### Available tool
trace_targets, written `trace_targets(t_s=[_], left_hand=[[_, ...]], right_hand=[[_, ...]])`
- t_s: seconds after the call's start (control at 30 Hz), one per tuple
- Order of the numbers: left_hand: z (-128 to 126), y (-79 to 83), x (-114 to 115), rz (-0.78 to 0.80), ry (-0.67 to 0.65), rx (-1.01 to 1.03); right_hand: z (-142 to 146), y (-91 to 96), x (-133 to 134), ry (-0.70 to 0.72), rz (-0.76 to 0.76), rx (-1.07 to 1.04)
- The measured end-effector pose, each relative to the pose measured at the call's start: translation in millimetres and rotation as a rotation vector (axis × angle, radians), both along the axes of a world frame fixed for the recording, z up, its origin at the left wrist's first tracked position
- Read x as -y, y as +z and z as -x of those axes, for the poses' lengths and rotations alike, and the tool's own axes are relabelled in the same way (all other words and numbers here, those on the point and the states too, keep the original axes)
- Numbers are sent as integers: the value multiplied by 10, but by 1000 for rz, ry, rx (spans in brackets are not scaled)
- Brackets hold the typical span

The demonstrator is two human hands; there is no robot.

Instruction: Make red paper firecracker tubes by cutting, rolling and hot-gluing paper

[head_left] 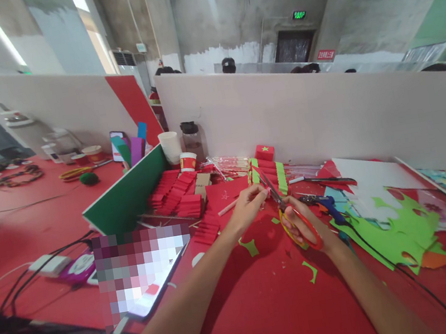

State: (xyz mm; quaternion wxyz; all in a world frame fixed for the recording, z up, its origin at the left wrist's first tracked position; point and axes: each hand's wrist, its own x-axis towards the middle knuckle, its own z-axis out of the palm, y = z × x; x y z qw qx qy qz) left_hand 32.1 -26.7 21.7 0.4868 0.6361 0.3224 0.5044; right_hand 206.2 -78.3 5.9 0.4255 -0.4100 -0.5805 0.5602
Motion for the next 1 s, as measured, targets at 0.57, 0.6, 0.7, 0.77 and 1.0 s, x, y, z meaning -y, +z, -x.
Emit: trace_targets(t_s=[0.57, 0.6, 0.7, 0.77, 1.0], left_hand=[[17, -3, -36, 58, 27, 137], [20, -2, -34, 58, 24, 136], [27, 5, -26, 56, 10, 116], [28, 8, -23, 52, 2, 101], [18, 19, -18, 49, 6, 87]], right_hand=[[-50, -24, 12, 52, -10, 88], [-48, -20, 15, 59, -13, 84], [-38, -4, 22, 76, -21, 72], [-31, 13, 28, 81, -18, 74], [-24, 18, 29, 70, 3, 86]])
